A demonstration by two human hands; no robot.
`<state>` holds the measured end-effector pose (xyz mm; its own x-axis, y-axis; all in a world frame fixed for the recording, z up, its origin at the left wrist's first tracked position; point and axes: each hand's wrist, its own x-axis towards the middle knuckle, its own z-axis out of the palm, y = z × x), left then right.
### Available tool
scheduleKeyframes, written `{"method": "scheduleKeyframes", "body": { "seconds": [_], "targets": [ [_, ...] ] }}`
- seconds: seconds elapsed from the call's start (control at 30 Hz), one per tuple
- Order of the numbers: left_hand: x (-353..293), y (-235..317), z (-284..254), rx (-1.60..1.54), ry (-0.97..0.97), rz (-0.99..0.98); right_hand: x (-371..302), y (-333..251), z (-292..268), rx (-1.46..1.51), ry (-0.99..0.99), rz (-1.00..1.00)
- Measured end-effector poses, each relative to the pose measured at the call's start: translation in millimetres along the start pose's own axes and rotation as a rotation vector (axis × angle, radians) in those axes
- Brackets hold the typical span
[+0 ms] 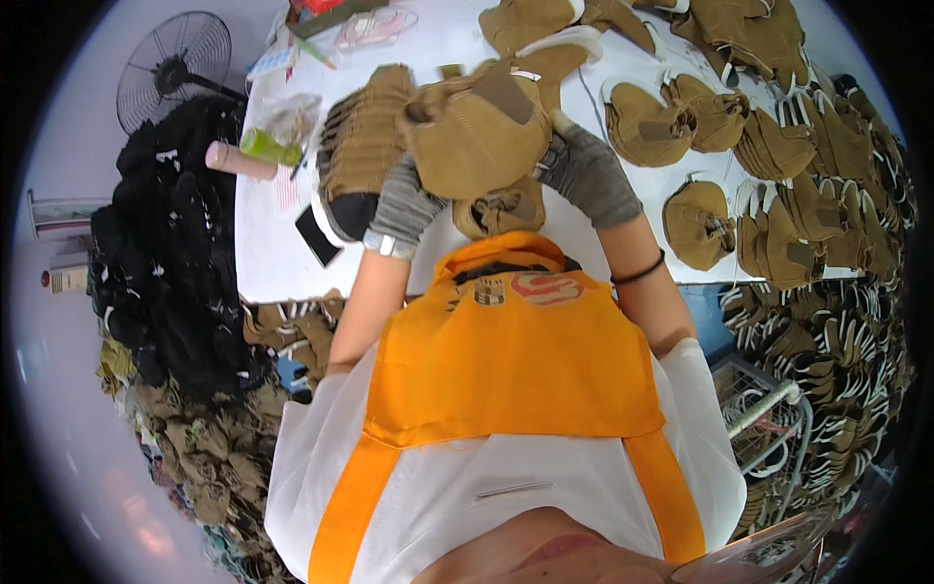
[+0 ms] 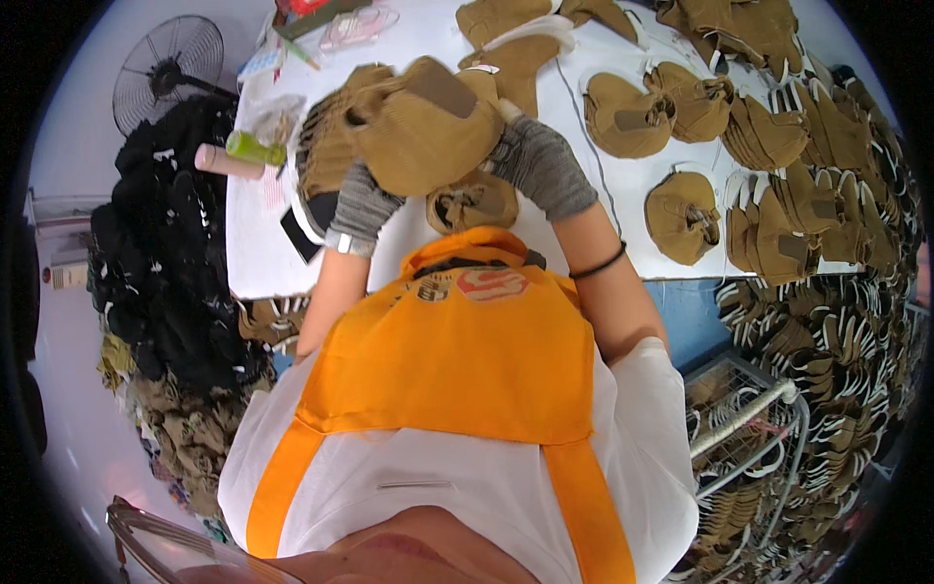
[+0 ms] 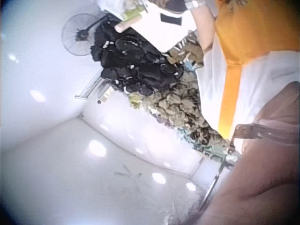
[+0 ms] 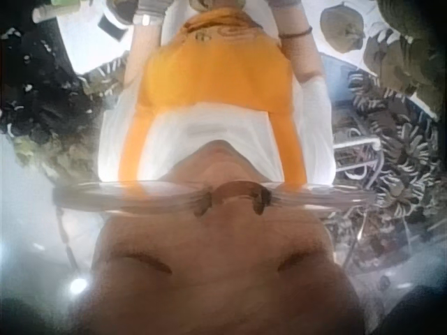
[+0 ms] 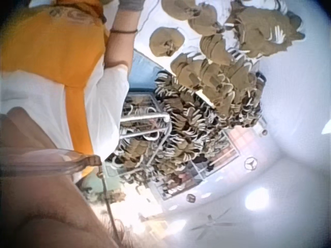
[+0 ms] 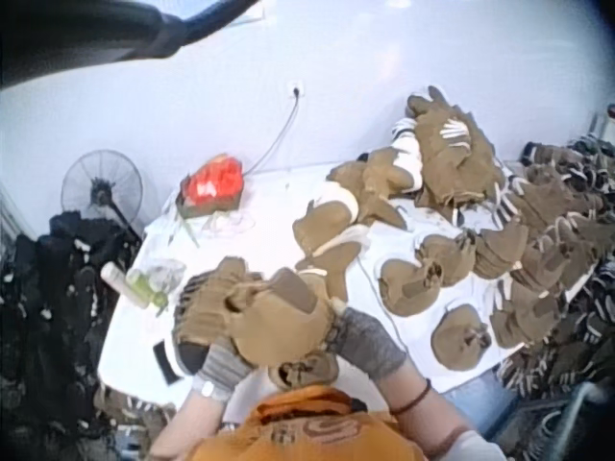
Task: The person picks up brown shoe components from a table, turns them over to check the surfaces, trims loose threads using pink snips, and stacks the components together.
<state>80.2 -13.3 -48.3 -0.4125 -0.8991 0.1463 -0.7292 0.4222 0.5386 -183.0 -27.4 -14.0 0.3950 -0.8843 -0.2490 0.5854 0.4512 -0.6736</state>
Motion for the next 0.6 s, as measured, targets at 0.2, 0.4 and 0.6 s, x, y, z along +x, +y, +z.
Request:
{"method": "scheduleKeyframes", "body": {
  "seconds": [0.2,0.4,0.6],
  "targets": [
    [-41,-35,45,-0.425,-0.017,-0.213,15,78,-61,-1.403,-0.123,-0.126],
    [-55,-46,108,-1.502,0.172,-0.771,1,129,-112,-2.013,-0.255,-0.148],
    [-49,-52,102,-1.076,0.021,-0.715,7,121,-98,-0.769,0.478,0.196]
  ]
}}
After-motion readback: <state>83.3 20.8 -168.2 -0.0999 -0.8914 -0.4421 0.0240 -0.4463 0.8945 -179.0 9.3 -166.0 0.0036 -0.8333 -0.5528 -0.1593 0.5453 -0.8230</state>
